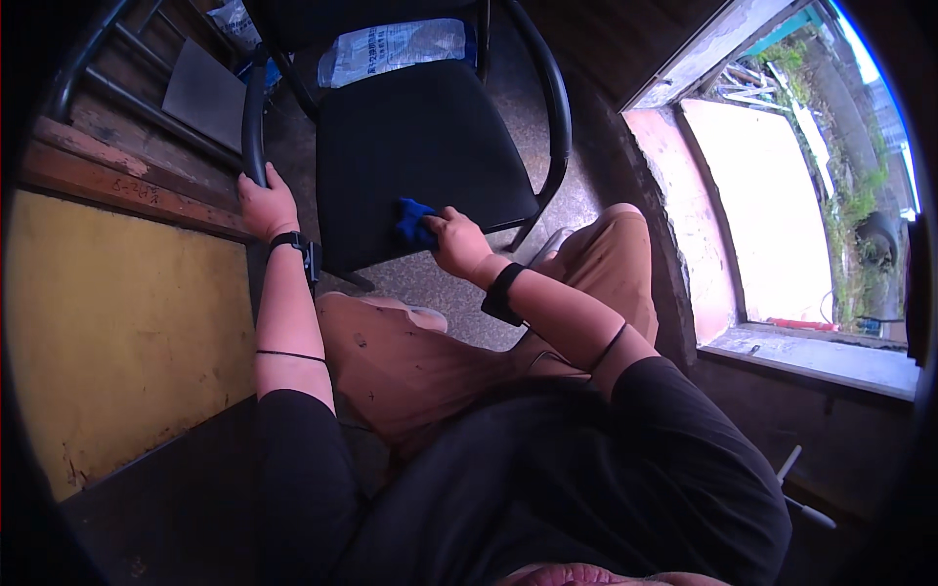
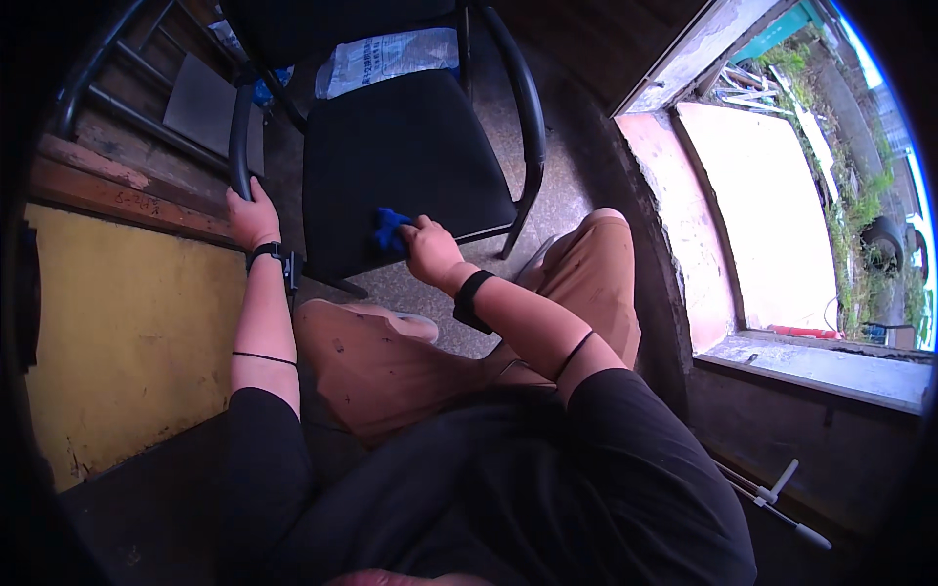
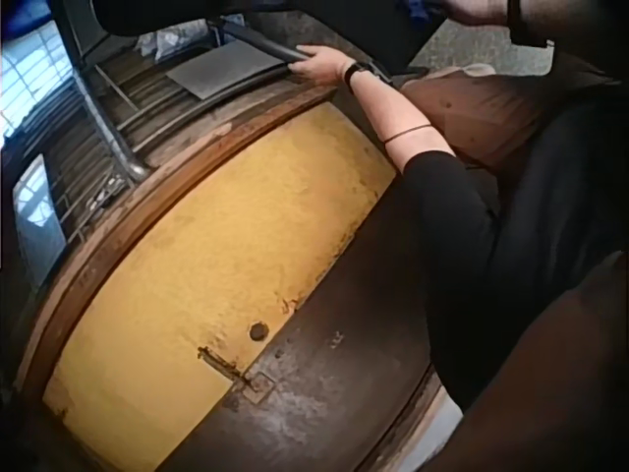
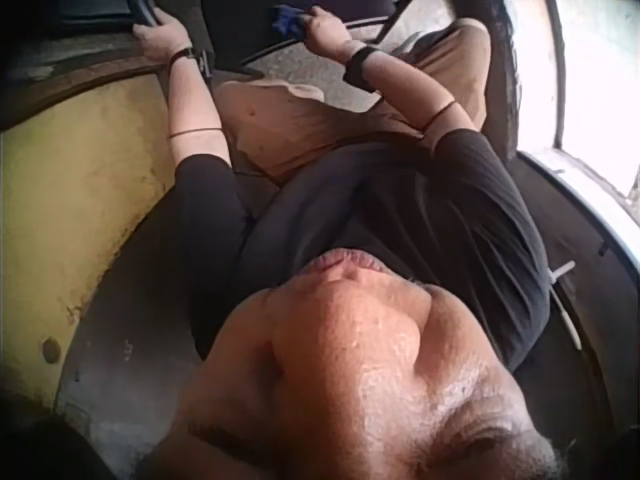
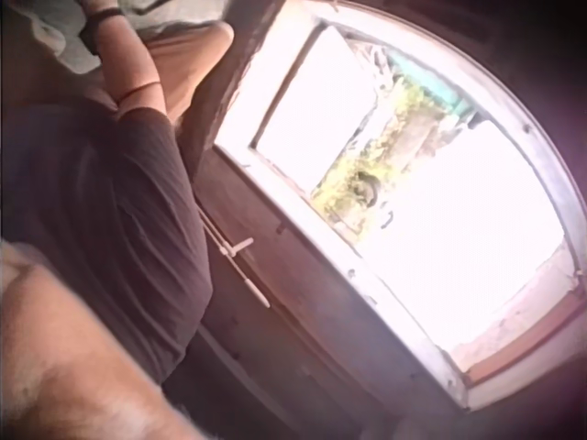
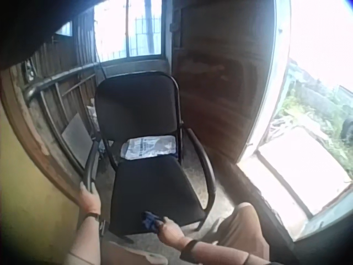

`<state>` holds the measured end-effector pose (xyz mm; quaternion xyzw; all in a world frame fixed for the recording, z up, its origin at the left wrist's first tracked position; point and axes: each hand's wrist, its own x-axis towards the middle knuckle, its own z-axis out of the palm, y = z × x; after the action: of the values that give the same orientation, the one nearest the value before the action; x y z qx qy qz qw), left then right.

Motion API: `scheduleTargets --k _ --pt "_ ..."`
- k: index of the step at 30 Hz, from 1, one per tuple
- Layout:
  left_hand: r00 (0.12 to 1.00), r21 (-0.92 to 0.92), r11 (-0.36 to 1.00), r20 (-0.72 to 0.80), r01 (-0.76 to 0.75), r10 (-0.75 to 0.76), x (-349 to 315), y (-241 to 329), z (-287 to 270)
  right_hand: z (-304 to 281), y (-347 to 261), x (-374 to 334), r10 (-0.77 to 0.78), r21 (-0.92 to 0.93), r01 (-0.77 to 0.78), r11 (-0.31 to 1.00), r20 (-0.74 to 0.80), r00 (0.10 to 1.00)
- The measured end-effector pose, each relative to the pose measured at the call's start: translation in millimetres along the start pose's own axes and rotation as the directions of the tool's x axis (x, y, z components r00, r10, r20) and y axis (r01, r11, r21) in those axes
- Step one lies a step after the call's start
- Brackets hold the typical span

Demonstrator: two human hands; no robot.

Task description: The person wipes the seat and frame of a chair with a cloth, then turns it over to wipe the underside. Finally, they wipe the backrest and the armrests of the chair.

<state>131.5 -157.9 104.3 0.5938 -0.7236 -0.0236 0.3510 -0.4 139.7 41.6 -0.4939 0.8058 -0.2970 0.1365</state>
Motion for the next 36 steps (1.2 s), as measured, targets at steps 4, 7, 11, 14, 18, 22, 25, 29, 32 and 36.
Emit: scheduleTargets --k 4,7,11,14,18,22,25,29,32,36 --pt "1.000 0.007 1.000 -0.003 -0.004 0.004 -2.4 3.1 2.0 17.7 -24.4 -0.2 -0.245 0.145 0.217 0.965 0.215 0.945" --pt "1.000 0.017 1.000 -0.009 -0.003 0.004 -4.7 0.1 -2.3 -13.5 -28.9 3.0 -0.162 0.118 0.165 0.979 -0.036 0.986" --pt "1.000 0.053 0.999 0.009 0.006 -0.006 -4.2 5.0 -7.8 -81.3 21.9 25.2 -0.063 -0.097 0.028 0.995 -0.383 0.921" --pt "1.000 0.020 1.000 0.013 -0.014 0.014 -2.6 3.4 -0.3 -80.5 75.4 30.6 0.157 -0.271 -0.250 0.930 -0.322 0.934" --pt "1.000 0.016 1.000 -0.022 -0.023 0.023 0.9 -7.6 2.5 -45.1 51.4 28.7 0.111 -0.298 -0.206 0.932 -0.306 0.946" --pt "1.000 0.005 1.000 0.008 -0.002 0.002 -3.2 6.6 0.7 11.9 -9.7 48.8 -0.052 -0.093 0.043 0.995 -0.092 0.994" --pt "0.999 -0.041 0.999 -0.045 -0.017 0.015 -2.0 3.0 1.0 42.3 -65.4 56.1 -0.350 0.164 0.324 0.932 0.167 0.922" --pt "1.000 -0.028 1.000 -0.010 0.005 -0.005 -4.1 -1.2 -0.6 36.9 -80.6 63.3 -0.294 0.080 0.288 0.954 0.083 0.952" --pt "1.000 -0.024 1.000 -0.017 0.002 -0.002 -5.9 3.0 2.3 19.1 -22.2 76.2 -0.132 -0.195 0.142 0.970 0.065 0.989" --pt "0.999 0.028 0.999 -0.023 -0.034 0.034 -2.5 7.1 -2.0 -55.8 70.4 108.9 0.072 -0.536 -0.102 0.838 -0.077 0.994"
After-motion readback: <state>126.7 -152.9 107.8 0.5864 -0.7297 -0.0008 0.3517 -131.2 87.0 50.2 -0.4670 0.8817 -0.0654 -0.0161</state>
